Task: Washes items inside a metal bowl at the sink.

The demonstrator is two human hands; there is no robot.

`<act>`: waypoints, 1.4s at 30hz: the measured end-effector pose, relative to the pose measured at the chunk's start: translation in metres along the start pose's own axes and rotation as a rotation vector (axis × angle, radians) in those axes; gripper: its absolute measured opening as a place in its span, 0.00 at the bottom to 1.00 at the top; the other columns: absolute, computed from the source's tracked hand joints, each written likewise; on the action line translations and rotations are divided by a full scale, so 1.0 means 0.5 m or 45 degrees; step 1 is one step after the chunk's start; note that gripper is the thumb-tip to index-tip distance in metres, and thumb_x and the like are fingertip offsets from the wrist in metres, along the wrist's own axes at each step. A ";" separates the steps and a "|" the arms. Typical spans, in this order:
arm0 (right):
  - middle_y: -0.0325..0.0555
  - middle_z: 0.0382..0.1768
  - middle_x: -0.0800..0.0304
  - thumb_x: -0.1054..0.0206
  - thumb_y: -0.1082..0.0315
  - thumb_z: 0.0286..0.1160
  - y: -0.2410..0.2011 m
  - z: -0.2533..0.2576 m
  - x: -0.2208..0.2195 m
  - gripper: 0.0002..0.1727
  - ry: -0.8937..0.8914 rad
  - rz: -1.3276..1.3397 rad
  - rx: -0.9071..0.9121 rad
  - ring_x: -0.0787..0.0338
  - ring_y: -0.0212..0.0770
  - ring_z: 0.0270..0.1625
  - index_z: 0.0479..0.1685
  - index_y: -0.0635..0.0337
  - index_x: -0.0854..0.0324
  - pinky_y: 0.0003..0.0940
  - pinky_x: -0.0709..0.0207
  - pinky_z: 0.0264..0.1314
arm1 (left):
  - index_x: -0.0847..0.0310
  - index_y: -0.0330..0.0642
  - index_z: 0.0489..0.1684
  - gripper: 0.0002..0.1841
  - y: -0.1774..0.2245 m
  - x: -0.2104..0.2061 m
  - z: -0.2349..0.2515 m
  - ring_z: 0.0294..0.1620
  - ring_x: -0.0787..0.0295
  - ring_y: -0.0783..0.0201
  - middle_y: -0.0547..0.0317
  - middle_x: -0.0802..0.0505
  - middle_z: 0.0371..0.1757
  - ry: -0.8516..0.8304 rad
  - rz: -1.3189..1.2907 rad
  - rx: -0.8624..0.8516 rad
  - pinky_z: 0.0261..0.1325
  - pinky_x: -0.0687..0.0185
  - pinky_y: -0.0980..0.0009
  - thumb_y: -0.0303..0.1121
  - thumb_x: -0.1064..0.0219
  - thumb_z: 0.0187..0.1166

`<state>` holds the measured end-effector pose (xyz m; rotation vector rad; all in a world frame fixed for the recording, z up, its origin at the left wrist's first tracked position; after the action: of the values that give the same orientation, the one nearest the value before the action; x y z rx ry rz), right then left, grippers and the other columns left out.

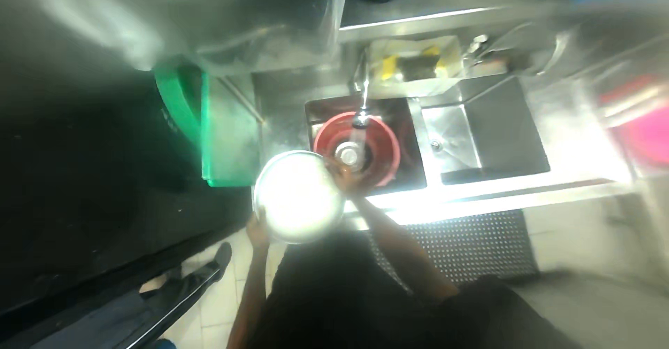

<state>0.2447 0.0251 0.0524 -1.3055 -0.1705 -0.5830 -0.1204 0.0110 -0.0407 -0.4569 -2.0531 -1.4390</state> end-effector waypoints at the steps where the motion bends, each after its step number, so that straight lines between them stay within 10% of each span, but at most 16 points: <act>1: 0.54 0.64 0.10 0.42 0.62 0.91 0.119 -0.022 -0.048 0.19 0.026 0.263 -0.185 0.10 0.45 0.64 0.69 0.61 0.16 0.37 0.17 0.69 | 0.12 0.33 0.46 0.23 0.008 0.011 -0.002 0.36 0.08 0.58 0.47 0.07 0.35 0.014 0.012 -0.004 0.49 0.11 0.53 0.48 0.38 0.88; 5: 0.39 0.65 0.09 0.49 0.59 0.93 0.249 -0.073 -0.106 0.20 0.068 0.783 -0.845 0.11 0.36 0.66 0.70 0.49 0.14 0.41 0.18 0.71 | 0.13 0.34 0.39 0.24 0.031 0.041 -0.003 0.30 0.12 0.60 0.50 0.10 0.28 0.050 0.099 -0.023 0.42 0.13 0.55 0.51 0.38 0.87; 12: 0.40 0.68 0.10 0.52 0.52 0.93 0.265 -0.088 -0.123 0.24 0.196 1.251 -1.105 0.13 0.38 0.69 0.73 0.50 0.17 0.42 0.19 0.69 | 0.12 0.32 0.43 0.24 0.045 0.047 -0.002 0.35 0.10 0.54 0.44 0.09 0.32 0.057 0.200 -0.054 0.48 0.14 0.49 0.49 0.39 0.88; 42: 0.36 0.72 0.14 0.55 0.44 0.89 0.358 -0.106 -0.134 0.28 0.252 1.649 -1.098 0.15 0.41 0.72 0.78 0.43 0.24 0.48 0.18 0.69 | 0.14 0.34 0.39 0.26 0.137 0.057 0.010 0.31 0.12 0.52 0.47 0.11 0.28 -0.002 0.334 -0.100 0.42 0.16 0.47 0.52 0.42 0.89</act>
<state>0.2659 0.0213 -0.1448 -1.8119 1.1406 0.4077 -0.1039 0.0386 0.0265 -0.7310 -1.8625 -1.3628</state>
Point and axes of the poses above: each hand's wrist, its own z-axis towards the middle knuckle, its own x-axis out of the back of the hand, y = z × x, the point moved 7 cm from there along z, towards the middle knuckle
